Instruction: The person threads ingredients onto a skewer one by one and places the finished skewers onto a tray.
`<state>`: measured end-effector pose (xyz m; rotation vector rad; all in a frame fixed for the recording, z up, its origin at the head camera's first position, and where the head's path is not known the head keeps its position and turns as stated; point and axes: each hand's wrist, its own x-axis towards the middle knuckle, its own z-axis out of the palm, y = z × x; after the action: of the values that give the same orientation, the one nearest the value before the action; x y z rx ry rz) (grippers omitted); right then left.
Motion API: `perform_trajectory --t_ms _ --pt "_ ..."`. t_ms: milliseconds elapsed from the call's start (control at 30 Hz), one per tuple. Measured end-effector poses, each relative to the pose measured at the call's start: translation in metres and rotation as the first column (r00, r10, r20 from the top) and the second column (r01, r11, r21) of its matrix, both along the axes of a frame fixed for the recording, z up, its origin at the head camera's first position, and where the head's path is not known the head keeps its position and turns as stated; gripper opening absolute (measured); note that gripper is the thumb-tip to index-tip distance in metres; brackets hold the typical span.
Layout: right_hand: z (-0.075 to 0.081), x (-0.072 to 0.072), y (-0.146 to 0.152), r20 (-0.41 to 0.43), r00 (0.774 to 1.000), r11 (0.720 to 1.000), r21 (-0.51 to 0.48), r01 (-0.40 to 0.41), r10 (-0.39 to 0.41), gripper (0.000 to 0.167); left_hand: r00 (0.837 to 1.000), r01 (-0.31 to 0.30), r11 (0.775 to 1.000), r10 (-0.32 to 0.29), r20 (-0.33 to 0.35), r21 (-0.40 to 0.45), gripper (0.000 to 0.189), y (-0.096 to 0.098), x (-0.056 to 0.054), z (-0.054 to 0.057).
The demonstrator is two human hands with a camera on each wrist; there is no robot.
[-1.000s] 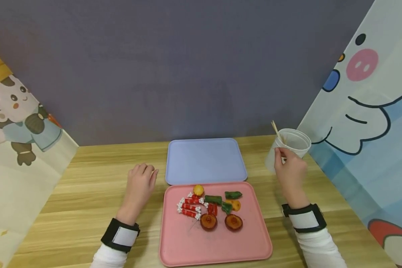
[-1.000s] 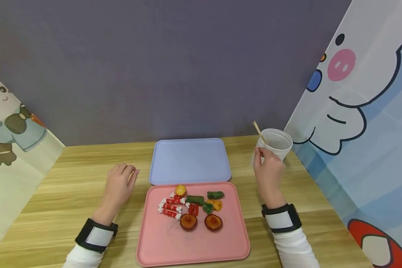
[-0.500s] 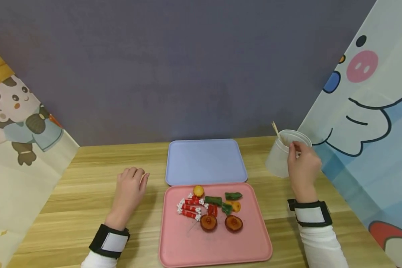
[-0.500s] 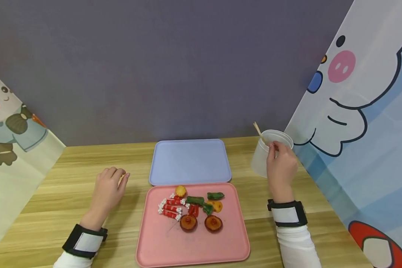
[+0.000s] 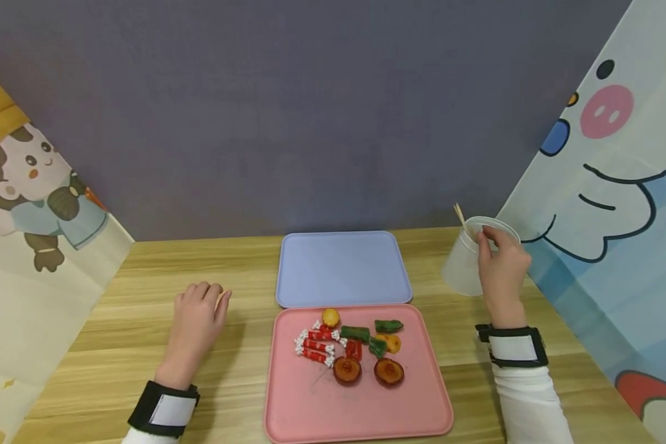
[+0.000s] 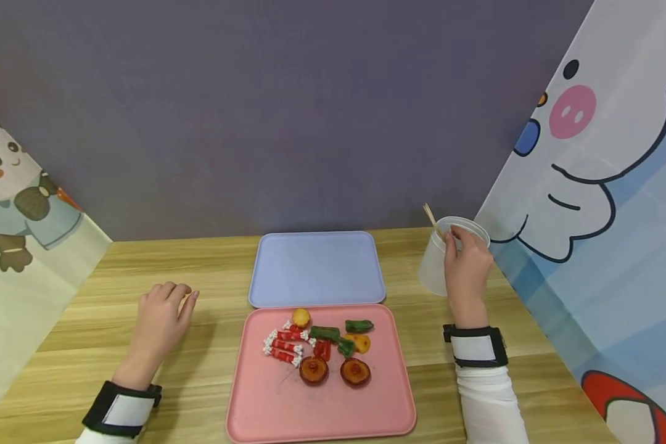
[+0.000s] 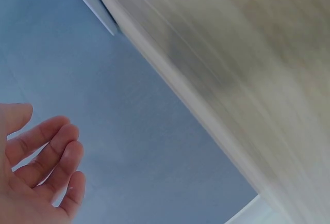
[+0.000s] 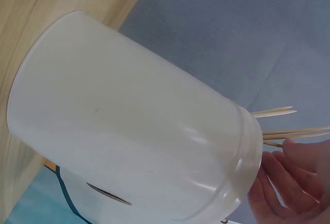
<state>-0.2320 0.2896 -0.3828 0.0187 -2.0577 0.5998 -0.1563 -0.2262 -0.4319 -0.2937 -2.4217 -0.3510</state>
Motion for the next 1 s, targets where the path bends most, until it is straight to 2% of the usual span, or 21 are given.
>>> perform_trajectory --t_ms 267,633,833,1000 --pt "0.000 -0.002 0.001 0.014 1.000 1.000 -0.007 0.003 -0.002 0.017 1.000 -0.003 1.000 0.003 0.007 -0.010 0.017 -0.002 0.000 0.003" --pt "0.000 -0.002 0.003 0.033 0.999 1.000 -0.025 0.008 -0.007 0.017 1.000 0.001 0.999 -0.001 0.000 -0.032 0.018 0.000 -0.001 0.001" --pt "0.007 0.001 -0.001 -0.021 1.000 0.999 -0.053 0.008 -0.009 0.018 0.999 0.016 1.000 -0.015 0.030 -0.026 0.020 0.003 -0.004 0.005" --pt "0.015 0.007 -0.006 -0.078 0.997 0.997 -0.077 0.022 -0.028 0.022 0.999 0.026 1.000 -0.025 0.022 -0.018 0.020 0.010 -0.010 0.012"
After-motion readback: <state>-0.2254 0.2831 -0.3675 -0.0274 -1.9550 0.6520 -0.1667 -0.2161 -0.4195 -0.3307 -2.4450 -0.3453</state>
